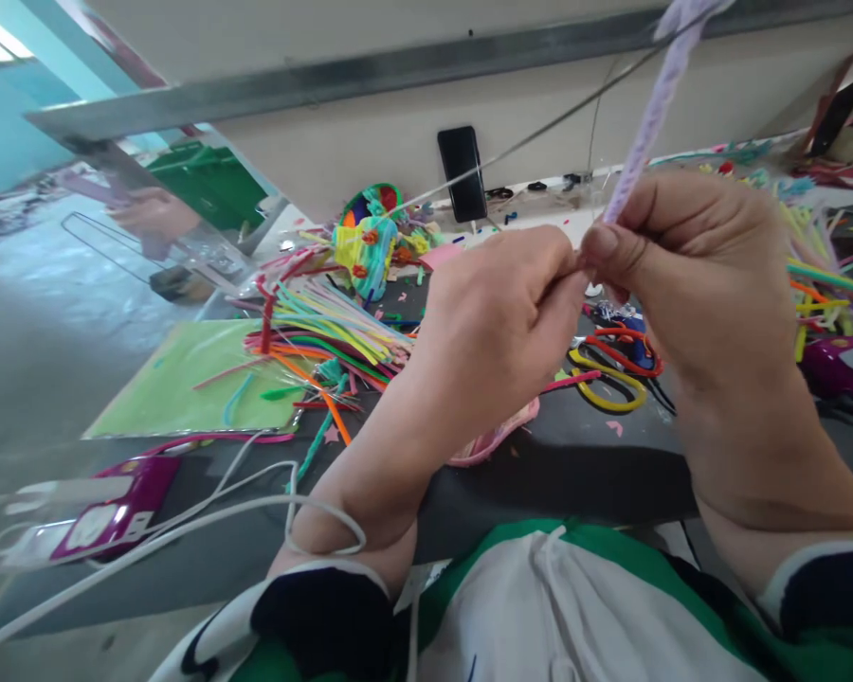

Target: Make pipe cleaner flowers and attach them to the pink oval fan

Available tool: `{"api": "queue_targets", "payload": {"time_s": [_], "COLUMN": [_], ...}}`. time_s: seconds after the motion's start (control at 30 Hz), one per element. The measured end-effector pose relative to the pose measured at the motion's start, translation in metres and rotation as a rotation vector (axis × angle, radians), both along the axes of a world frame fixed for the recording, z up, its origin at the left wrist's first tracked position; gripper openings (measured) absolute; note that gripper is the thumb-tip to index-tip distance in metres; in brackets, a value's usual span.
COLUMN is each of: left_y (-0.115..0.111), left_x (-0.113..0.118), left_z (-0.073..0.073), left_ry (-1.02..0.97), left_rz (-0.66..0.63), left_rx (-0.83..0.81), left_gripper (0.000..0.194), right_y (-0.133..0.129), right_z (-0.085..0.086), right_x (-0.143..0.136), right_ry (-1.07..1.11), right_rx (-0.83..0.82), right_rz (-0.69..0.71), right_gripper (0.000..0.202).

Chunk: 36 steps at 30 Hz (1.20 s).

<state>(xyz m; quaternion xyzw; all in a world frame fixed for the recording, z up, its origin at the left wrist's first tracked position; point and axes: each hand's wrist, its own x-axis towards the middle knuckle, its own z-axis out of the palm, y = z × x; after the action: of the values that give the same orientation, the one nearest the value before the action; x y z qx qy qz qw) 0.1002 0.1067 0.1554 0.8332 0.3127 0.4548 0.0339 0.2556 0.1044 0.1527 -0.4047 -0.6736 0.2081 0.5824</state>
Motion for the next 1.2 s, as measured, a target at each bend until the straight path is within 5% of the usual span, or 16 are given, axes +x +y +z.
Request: {"api": "queue_targets", "payload": {"time_s": [0.2,0.37,0.57,0.67,0.87,1.0,1.07,1.2], "left_y": [-0.005,-0.012,0.000,0.006,0.010,0.009,0.008,0.008], "left_x": [0.003,0.014,0.019,0.018,0.000,-0.004,-0.003,-0.003], "left_z": [0.004,0.004,-0.007,-0.008,0.002,0.001,0.001,0.004], "left_ry": [-0.305,-0.552,-0.650,-0.677,-0.347,-0.099,-0.091,-0.242], "left_rz": [-0.300,-0.449,-0.851,-0.794,-0.195,-0.004,-0.038,-0.240], "left_rx": [-0.530,-0.857,-1.261,-1.180,-0.504,-0.147,-0.146,-0.467], "left_gripper": [0.024,0.028,0.017,0.017,0.019,0.020,0.021,0.021], "right_y": [-0.004,0.008,0.015,0.011,0.009,0.012,0.011,0.009], "right_z": [-0.003,-0.016,-0.018,-0.012,-0.007,-0.011,-0.011,-0.010], "right_x": [0.005,0.006,0.004,0.002,-0.006,-0.009,-0.009,-0.007], "right_ry": [0.165,0.327,0.377,0.353,0.282,0.261,0.273,0.322], "right_rx": [0.019,0.037,0.003,-0.011,-0.078,-0.119,-0.103,-0.076], "right_rz": [0.120,0.294,0.335,0.264,0.181,0.126,0.127,0.218], "right_gripper": [0.010,0.018,0.029,0.027,0.015,0.020,0.023,0.020]}}
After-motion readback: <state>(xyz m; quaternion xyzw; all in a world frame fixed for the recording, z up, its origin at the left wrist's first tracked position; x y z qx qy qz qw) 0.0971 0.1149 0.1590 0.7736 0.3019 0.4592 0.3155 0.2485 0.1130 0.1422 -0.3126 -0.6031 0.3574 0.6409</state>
